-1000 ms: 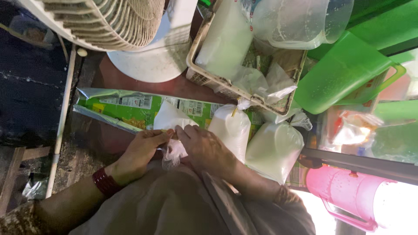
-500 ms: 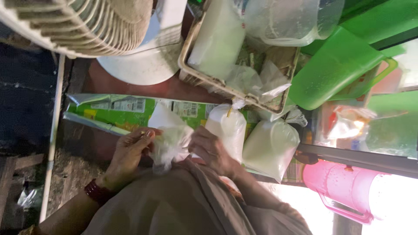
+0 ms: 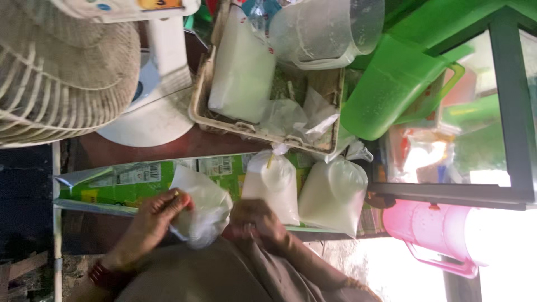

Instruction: The person pours a white liquid from a pink pitcher into clear plastic bags, ties each bag with a rubber band, and places them on a counter. The person then uses a red marker to write numbers on the tied bags.

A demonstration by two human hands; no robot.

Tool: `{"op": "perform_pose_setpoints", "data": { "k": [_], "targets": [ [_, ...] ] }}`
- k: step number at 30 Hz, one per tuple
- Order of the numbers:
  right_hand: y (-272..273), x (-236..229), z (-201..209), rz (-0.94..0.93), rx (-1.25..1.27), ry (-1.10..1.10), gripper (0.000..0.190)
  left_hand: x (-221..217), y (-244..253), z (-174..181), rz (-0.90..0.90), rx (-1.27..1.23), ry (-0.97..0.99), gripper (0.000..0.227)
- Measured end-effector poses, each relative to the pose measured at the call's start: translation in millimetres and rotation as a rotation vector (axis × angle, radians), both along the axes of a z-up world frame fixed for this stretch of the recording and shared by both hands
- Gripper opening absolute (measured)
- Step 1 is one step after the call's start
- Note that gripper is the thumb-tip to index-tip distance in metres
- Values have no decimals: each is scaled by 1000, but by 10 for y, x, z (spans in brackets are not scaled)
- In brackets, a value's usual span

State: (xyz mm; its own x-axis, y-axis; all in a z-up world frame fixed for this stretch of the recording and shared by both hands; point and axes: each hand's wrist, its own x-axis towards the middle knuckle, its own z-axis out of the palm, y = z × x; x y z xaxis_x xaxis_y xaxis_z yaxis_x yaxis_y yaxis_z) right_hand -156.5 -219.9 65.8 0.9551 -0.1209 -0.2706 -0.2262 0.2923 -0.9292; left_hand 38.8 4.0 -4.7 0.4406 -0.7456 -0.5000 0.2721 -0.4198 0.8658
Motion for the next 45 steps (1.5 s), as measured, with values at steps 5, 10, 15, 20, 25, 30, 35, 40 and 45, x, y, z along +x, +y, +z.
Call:
{"op": "perform_pose_setpoints", "data": {
  "k": [5,10,15,20,25,30,35,40,45],
  "targets": [
    [-385,348,-157,-294,-89,-61,13,546,-504,58,-449,-229,-603,89],
    [-773,465,-229,2,-1194,39,19,447,-954,-55,-577,-66,-932,123],
    [-2156,1191,-193,144,-1756,325,22,41,-995,-63,-545,188,-1173,122],
    [-3108,2081,-1295,86,-1674,759,30,-358,-859,25,-462,317,-995,122],
    [-3345,2090,-2045,-106,-2423,106,47,87,-635,131,-418,208,-771,96],
    [-3504,1867,-1457,564,-2209,316,18,370,-617,558,-138,-161,-898,59],
    [-2694,1242,136,-543,-1263,-19,18,326,-1048,1344,-94,-175,-815,43],
    [-1543,433,1051,-715,-292,-290,18,-20,-1399,1581,-22,-532,-1008,48],
    [-672,54,540,-760,-93,-440,27,-523,-1339,979,-195,-529,-635,29]
  ]
}}
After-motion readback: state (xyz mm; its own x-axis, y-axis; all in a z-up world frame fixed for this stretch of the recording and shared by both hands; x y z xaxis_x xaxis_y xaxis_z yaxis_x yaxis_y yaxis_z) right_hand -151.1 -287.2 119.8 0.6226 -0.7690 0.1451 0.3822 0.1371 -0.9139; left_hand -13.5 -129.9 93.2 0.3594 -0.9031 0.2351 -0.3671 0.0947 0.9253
